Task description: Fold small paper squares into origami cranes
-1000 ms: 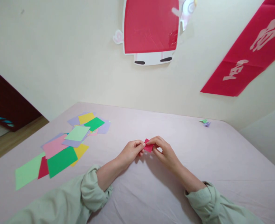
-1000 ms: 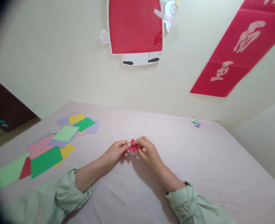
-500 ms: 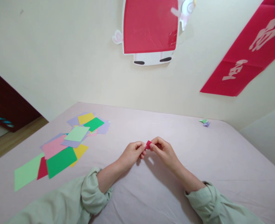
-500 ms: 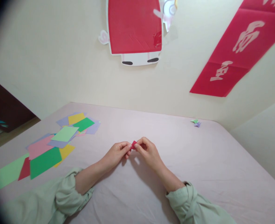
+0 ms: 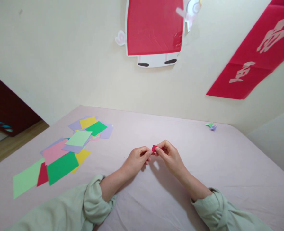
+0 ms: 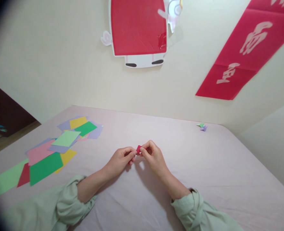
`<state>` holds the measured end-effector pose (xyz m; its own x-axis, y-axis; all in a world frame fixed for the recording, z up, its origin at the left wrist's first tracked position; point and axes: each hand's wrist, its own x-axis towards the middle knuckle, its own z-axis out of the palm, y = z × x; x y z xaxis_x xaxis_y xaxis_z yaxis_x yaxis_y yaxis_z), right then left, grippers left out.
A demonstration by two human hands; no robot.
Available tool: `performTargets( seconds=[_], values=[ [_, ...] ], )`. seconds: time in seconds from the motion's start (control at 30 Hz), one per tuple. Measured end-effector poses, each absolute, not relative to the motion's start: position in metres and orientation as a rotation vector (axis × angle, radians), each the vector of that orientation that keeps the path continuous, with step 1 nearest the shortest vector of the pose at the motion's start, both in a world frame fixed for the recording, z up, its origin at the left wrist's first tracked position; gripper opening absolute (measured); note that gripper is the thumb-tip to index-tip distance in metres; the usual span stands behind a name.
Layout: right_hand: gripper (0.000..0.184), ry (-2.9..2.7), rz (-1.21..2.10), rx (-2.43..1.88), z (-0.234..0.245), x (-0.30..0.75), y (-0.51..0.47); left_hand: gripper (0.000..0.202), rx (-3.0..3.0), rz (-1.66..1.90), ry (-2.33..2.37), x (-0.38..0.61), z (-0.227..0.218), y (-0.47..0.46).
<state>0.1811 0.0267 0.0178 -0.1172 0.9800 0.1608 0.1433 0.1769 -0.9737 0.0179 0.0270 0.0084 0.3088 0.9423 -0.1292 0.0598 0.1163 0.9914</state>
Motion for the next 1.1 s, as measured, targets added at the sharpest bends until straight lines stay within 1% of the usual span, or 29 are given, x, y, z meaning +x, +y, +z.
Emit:
performTargets(
  seconds=[0.57,0.7,0.83,1.0,1.1],
  values=[
    [0.014,-1.551,1.005,-1.109,0.0087,0.1827,0.0279,0.025,1.325,0.925,1.025,0.0184,0.0062,0.0276],
    [0.01,-1.6,0.943,-1.144,0.0111,0.183,0.0267,0.027,1.329,0.951,1.037,0.0182,0.0092,0.0271],
    [0.009,-1.641,0.933,-1.156,0.0135,0.1822,0.025,0.031,1.32,0.988,1.048,0.0182,0.0108,0.0274],
    [0.01,-1.677,0.936,-1.171,0.0139,0.1822,0.0239,0.023,1.351,0.987,1.057,0.0181,0.0098,0.0282],
    [0.01,-1.672,0.947,-1.183,0.0154,0.1817,0.0234,0.023,1.412,0.966,1.049,0.0175,0.0086,0.027]
  ],
)
